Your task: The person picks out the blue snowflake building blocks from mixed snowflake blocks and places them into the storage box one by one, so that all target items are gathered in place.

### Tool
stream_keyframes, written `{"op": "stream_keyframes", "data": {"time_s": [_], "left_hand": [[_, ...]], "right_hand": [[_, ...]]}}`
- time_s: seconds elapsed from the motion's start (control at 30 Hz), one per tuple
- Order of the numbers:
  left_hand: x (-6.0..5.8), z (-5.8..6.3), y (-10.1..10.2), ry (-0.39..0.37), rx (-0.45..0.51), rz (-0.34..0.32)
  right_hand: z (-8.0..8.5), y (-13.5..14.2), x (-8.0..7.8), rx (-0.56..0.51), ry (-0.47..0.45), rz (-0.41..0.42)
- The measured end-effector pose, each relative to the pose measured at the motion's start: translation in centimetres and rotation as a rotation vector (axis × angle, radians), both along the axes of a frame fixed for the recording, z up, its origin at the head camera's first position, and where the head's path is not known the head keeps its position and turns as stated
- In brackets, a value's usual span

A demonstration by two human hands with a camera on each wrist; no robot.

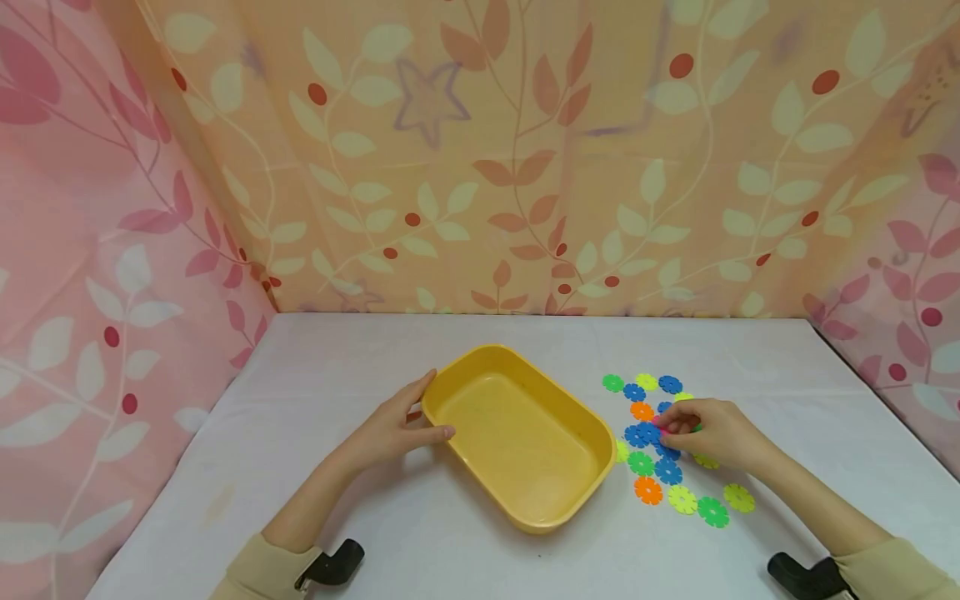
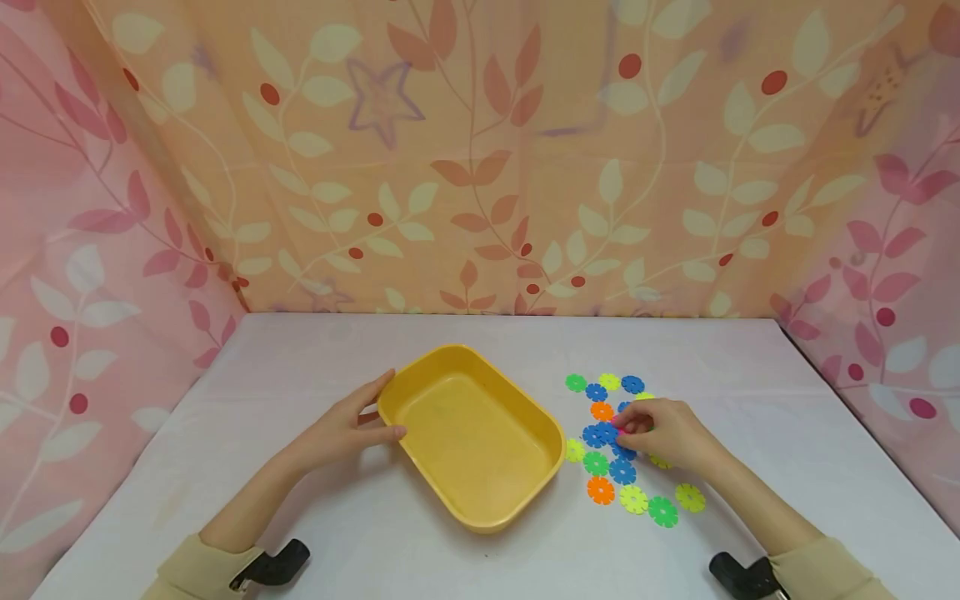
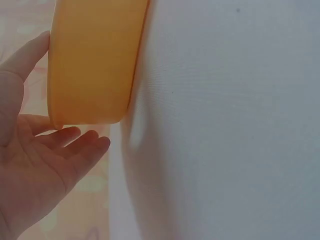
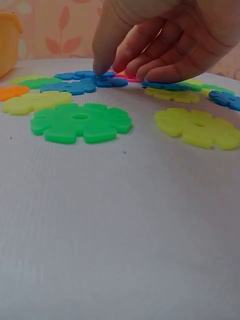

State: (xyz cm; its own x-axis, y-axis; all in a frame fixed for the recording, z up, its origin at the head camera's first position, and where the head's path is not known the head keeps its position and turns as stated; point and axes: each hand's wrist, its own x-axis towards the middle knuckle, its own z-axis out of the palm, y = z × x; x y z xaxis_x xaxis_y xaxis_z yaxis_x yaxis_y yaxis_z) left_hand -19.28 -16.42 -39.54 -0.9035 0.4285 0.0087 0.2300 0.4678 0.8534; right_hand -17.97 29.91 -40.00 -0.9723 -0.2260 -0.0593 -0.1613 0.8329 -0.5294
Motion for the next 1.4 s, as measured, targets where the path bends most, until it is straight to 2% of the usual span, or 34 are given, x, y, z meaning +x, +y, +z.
{"op": "stream_keyframes", "data": {"time_s": [0.4, 0.7, 0.97, 1.2, 1.4], "left_hand": [[0.0, -0.4, -0.1, -0.042, 0.088, -0.035], [0.2, -0.3, 0.0, -0.091, 0.102, -0.028], [0.2, -0.4, 0.0, -0.112, 0.128, -0.039], [0.1, -0.4, 0.0, -0.134, 0.143, -0.048], [0.0, -0.5, 0.0, -0.149, 0.157, -0.049]], "right_hand": [[0.0, -0.3, -0.2, 0.005, 0.04, 0.048], [0.1, -0.5, -0.4, 0.018, 0.075, 0.094], [0.2, -0.6, -0.5, 0.037, 0.077, 0.092], [2.3, -1.6, -1.4, -0.017, 0.125, 0.079], [5.1, -5.2, -2.8, -0.125, 0.075, 0.084]]}}
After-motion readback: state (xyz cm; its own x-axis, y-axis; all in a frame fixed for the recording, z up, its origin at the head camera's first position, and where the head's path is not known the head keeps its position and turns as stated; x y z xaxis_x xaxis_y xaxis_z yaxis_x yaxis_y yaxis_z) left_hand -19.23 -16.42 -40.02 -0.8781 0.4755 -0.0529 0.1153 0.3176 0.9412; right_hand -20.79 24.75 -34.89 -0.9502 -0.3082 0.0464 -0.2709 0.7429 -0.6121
